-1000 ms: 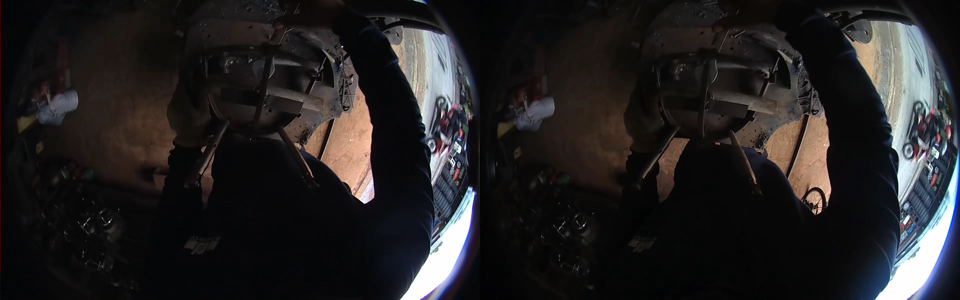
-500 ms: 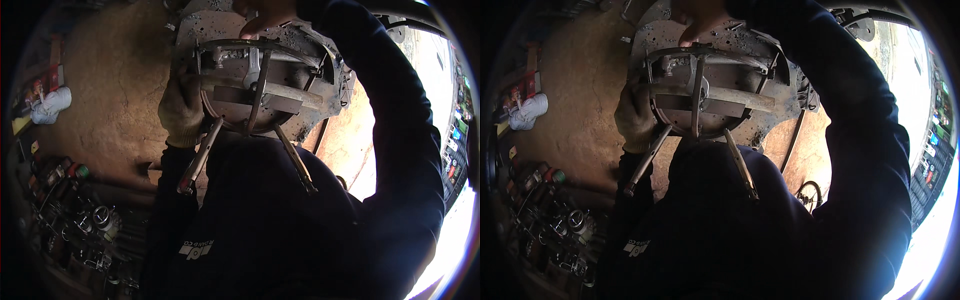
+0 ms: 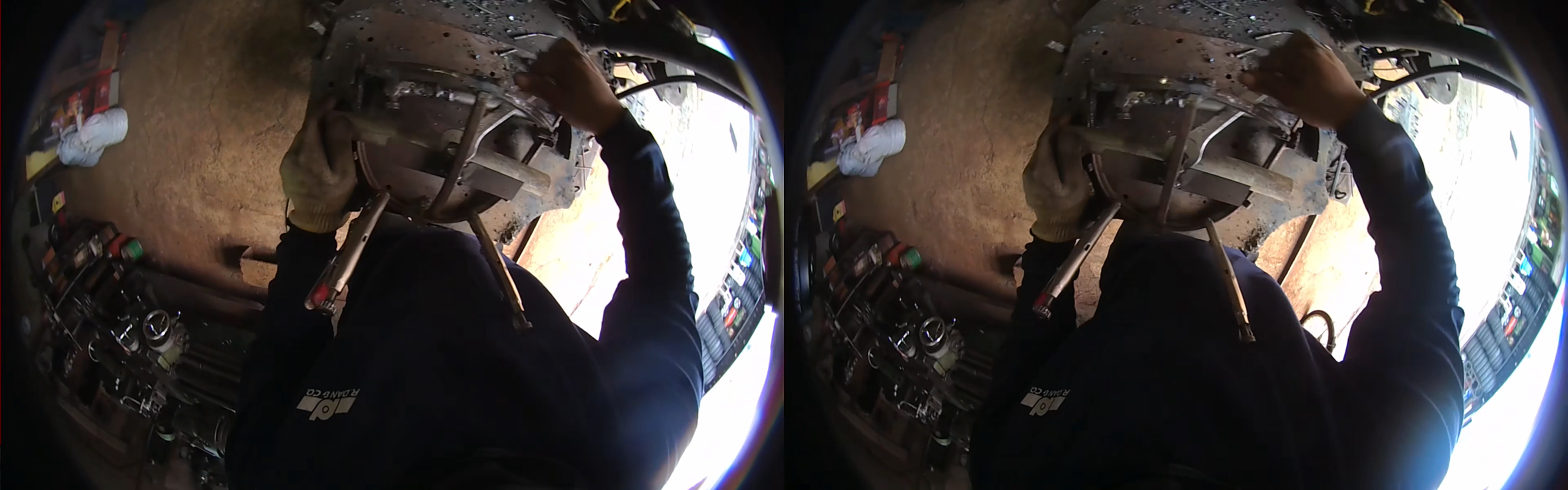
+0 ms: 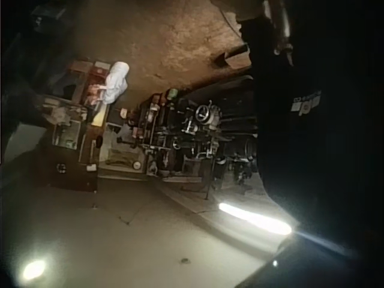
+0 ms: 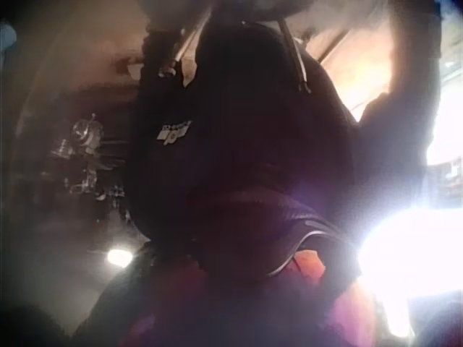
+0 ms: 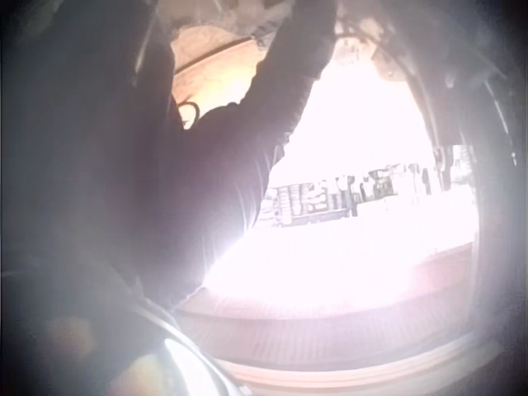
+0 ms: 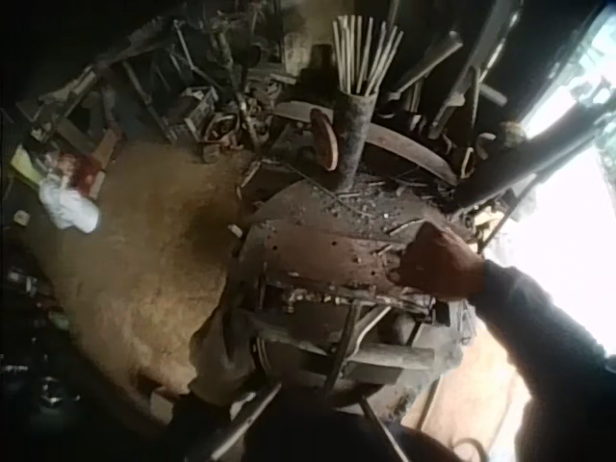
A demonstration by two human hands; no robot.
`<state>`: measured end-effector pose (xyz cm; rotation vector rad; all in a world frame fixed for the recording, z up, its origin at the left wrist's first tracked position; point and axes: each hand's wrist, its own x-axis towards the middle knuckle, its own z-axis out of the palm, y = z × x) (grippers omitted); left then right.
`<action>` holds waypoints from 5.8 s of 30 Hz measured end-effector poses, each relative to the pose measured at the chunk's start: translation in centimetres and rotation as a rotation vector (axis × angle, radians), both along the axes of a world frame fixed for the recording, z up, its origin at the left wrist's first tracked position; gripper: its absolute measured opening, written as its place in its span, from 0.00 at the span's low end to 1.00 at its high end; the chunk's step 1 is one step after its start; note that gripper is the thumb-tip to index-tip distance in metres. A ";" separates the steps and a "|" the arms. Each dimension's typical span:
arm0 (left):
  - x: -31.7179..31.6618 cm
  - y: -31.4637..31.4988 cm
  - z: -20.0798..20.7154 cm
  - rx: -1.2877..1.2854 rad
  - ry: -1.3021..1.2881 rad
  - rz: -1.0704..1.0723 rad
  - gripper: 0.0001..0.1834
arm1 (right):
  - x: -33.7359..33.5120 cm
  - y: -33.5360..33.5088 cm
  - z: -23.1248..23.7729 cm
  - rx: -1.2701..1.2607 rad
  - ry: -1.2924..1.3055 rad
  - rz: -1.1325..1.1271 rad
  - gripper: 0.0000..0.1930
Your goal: The person uses a hammer to shape a metal piece held in a jig, then uses a wrench to tighten or loosen bolts on the assembly, and finally removes the metal piece.
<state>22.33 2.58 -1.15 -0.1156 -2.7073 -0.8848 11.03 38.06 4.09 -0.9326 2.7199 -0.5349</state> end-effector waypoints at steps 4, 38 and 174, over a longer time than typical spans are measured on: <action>0.5 -0.1 1.1 0.304 -0.209 0.077 0.18 | 1.2 -0.1 0.0 0.002 -0.109 -0.174 0.17; -0.1 0.7 0.2 0.207 -0.092 0.117 0.14 | -10.3 -10.9 2.5 -0.014 -0.003 0.607 0.27; -0.2 1.0 -0.8 -0.053 -0.035 0.105 0.14 | -9.6 -11.7 0.9 0.123 0.110 0.722 0.25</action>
